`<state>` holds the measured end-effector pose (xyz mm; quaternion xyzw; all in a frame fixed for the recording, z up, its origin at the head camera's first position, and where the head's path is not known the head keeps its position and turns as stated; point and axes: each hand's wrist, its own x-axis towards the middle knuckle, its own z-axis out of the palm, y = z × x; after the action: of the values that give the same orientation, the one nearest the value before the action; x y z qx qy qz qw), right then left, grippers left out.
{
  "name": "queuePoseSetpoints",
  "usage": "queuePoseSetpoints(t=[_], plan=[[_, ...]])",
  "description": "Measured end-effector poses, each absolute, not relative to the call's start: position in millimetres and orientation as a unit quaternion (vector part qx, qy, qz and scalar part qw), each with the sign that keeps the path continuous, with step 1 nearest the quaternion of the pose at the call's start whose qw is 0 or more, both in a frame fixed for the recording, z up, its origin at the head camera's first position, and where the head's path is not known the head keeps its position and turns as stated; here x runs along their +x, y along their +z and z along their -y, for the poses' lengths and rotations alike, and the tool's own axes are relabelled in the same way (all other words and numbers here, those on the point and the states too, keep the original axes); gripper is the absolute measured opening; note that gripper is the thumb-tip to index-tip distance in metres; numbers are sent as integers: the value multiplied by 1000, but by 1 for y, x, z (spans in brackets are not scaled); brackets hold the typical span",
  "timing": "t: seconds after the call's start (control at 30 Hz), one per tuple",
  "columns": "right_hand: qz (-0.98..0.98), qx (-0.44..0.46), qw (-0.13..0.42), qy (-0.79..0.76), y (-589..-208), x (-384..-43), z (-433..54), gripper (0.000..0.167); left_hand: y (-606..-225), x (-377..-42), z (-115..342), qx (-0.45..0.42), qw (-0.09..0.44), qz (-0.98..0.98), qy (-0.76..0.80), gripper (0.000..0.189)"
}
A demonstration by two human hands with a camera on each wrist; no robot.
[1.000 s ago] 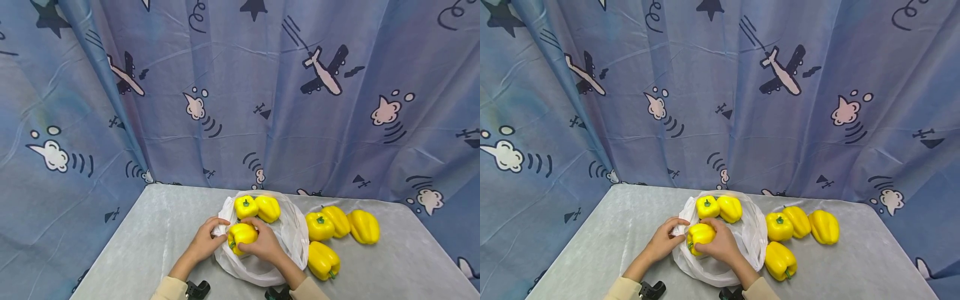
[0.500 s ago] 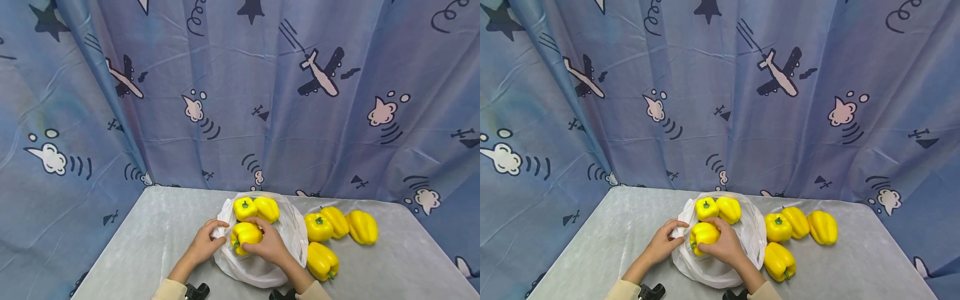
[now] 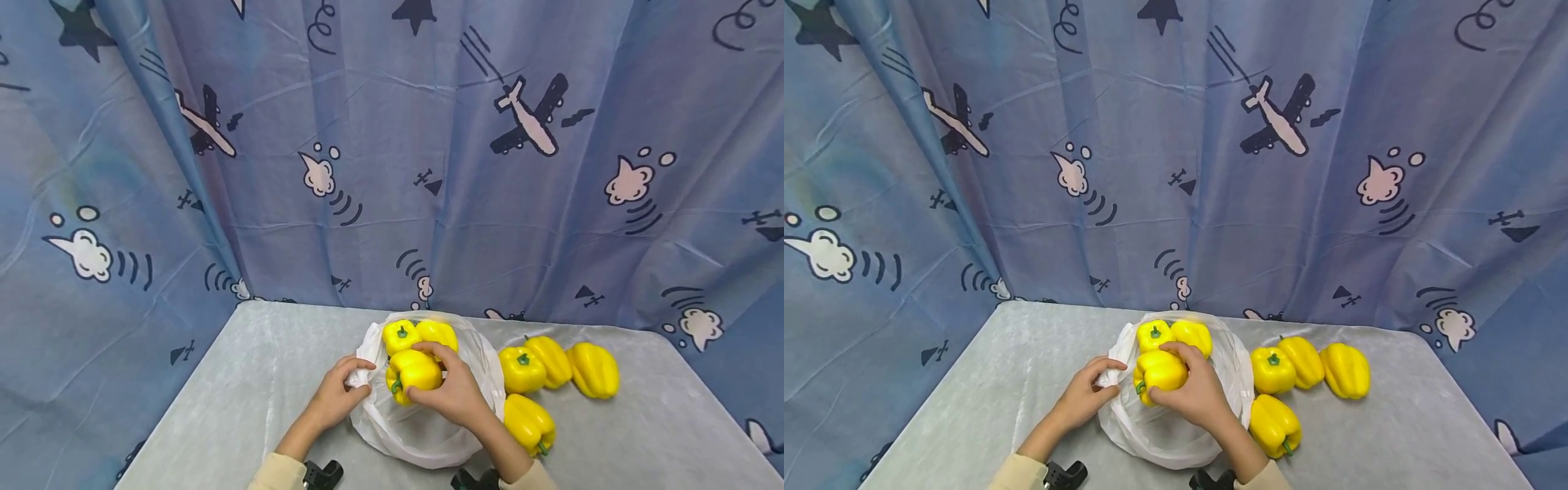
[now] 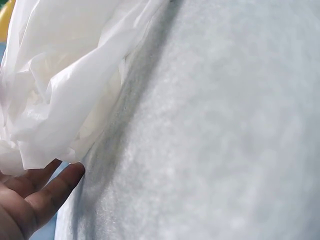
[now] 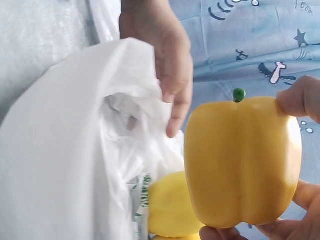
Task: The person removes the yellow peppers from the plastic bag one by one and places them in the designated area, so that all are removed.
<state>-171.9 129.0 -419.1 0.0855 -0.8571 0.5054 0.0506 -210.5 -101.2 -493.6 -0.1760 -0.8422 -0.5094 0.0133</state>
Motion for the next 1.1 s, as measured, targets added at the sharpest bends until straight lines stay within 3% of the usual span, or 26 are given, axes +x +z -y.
queuePoseSetpoints(t=[1.1], plan=[[881, 44, 92, 462, -388, -147, -193, 62, -495, -212, 100, -176, 29, 843, -507, 30]])
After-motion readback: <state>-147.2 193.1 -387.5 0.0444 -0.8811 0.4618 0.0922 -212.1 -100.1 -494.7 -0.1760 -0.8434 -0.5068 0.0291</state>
